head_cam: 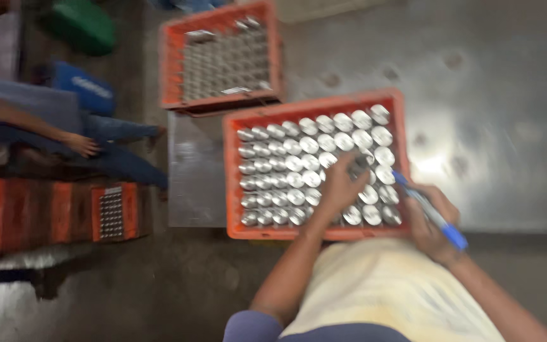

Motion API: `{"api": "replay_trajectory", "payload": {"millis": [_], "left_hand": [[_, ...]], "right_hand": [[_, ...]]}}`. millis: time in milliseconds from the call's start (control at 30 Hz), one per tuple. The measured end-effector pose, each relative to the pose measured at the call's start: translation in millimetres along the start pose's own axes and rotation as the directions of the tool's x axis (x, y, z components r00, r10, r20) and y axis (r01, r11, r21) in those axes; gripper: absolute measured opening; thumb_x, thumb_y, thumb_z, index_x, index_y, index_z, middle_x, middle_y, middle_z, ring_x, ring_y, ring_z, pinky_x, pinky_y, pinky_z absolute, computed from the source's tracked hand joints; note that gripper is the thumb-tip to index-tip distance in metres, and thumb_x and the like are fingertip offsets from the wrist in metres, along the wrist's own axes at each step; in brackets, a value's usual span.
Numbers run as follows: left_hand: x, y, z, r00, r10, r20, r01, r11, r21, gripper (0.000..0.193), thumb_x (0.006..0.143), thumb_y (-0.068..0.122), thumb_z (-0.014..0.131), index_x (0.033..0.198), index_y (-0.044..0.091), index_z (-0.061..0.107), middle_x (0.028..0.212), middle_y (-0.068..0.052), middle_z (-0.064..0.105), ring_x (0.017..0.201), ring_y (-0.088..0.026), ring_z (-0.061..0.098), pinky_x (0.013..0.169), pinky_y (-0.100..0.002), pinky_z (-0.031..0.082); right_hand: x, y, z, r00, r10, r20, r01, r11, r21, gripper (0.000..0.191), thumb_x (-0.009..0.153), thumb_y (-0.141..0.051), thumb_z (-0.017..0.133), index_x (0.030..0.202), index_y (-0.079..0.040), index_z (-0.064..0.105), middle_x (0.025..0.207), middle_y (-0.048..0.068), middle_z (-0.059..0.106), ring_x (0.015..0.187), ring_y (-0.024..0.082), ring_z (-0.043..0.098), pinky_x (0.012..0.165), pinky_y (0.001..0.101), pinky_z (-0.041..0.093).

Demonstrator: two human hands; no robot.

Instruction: The person repeatedly picks small cylindrical metal parts from an orange crate, marks each with a blue marker, and returns them to the crate. The process is repeated for many parts in a consistent sequence.

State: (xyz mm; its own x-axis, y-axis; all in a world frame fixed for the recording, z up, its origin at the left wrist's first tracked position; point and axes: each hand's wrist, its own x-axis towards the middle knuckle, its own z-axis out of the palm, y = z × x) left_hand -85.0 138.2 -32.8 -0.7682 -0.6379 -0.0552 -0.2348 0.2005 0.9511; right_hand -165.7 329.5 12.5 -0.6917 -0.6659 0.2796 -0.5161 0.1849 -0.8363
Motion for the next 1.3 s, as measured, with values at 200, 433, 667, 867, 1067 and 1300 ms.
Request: {"api": "replay_trajectory", "payload": {"millis": [200, 433, 667, 867, 1067, 1300], "left_hand": [[-24.0, -9.2, -48.3, 0.986, 0.161, 0.046, -0.166, 0.926, 0.34, 0.031, 0.091, 0.025, 0.075, 0.117, 0.01, 0.071, 0.109, -0.011, 0.071, 0.094, -0.029, 0.071, 0.081, -0.04, 0.055], [-43.3, -9.8, -84.9, 0.955, 0.274, 0.114, -0.296, 0.844, 0.447, 0.086, 0.078, 0.035, 0.081, 0.153, 0.015, 0.044, 0.15, -0.026, 0.042, 0.137, -0.045, 0.042, 0.109, -0.059, 0.035], [-58.2, -36.6, -143.1, 0.97, 0.226, -0.095, -0.128, 0.797, 0.59, 0.095, 0.08, 0.03, 0.081, 0.16, 0.013, 0.033, 0.163, -0.029, 0.024, 0.15, -0.049, 0.023, 0.114, -0.064, 0.021], [-76.2, -51.1, -160.0, 0.966, 0.247, -0.078, -0.16, 0.806, 0.57, 0.089, 0.08, 0.027, 0.08, 0.156, 0.01, 0.039, 0.158, -0.028, 0.033, 0.146, -0.047, 0.032, 0.116, -0.06, 0.027], [-88.3, -66.4, -172.6, 0.975, 0.221, 0.037, -0.214, 0.867, 0.45, 0.038, 0.088, 0.022, 0.076, 0.121, 0.006, 0.067, 0.109, -0.016, 0.067, 0.105, -0.035, 0.064, 0.097, -0.047, 0.048], [-89.9, -63.9, -174.4, 0.932, 0.355, -0.068, -0.321, 0.899, 0.297, 0.009, 0.091, 0.016, 0.074, 0.096, 0.008, 0.073, 0.088, -0.008, 0.069, 0.077, -0.028, 0.07, 0.073, -0.038, 0.056]], "right_hand": [[9.5, 5.7, 24.2, 1.0, -0.013, 0.007, 0.013, 0.998, -0.067, 0.029, 0.102, -0.011, 0.062, 0.128, 0.0, 0.063, 0.105, 0.016, 0.072, 0.093, 0.025, 0.072, 0.081, 0.0345, 0.055], [10.4, 9.3, 63.3, 0.967, -0.116, 0.228, 0.178, 0.945, -0.276, 0.041, 0.083, -0.021, 0.073, 0.12, -0.007, 0.063, 0.104, 0.019, 0.069, 0.097, 0.038, 0.065, 0.087, 0.0467, 0.05], [13.3, 15.2, 61.6, 0.991, -0.126, 0.05, 0.134, 0.852, -0.505, 0.063, 0.092, -0.034, 0.073, 0.138, 0.001, 0.049, 0.13, 0.028, 0.053, 0.128, 0.043, 0.048, 0.114, 0.0497, 0.032], [5.7, 19.5, 71.2, 0.996, -0.087, 0.017, 0.082, 0.835, -0.544, 0.06, 0.097, -0.036, 0.072, 0.136, 0.001, 0.047, 0.135, 0.027, 0.05, 0.135, 0.042, 0.045, 0.12, 0.051, 0.029], [4.1, 31.3, 59.9, 0.996, 0.035, 0.077, 0.027, 0.734, -0.678, 0.044, 0.099, -0.039, 0.079, 0.119, -0.004, 0.062, 0.099, 0.014, 0.07, 0.096, 0.027, 0.068, 0.109, 0.0375, 0.045], [26.5, 37.1, 66.6, 0.997, 0.061, 0.052, -0.009, 0.731, -0.682, 0.041, 0.096, -0.037, 0.08, 0.117, -0.006, 0.063, 0.107, 0.014, 0.068, 0.105, 0.03, 0.063, 0.109, 0.0393, 0.045]]}}
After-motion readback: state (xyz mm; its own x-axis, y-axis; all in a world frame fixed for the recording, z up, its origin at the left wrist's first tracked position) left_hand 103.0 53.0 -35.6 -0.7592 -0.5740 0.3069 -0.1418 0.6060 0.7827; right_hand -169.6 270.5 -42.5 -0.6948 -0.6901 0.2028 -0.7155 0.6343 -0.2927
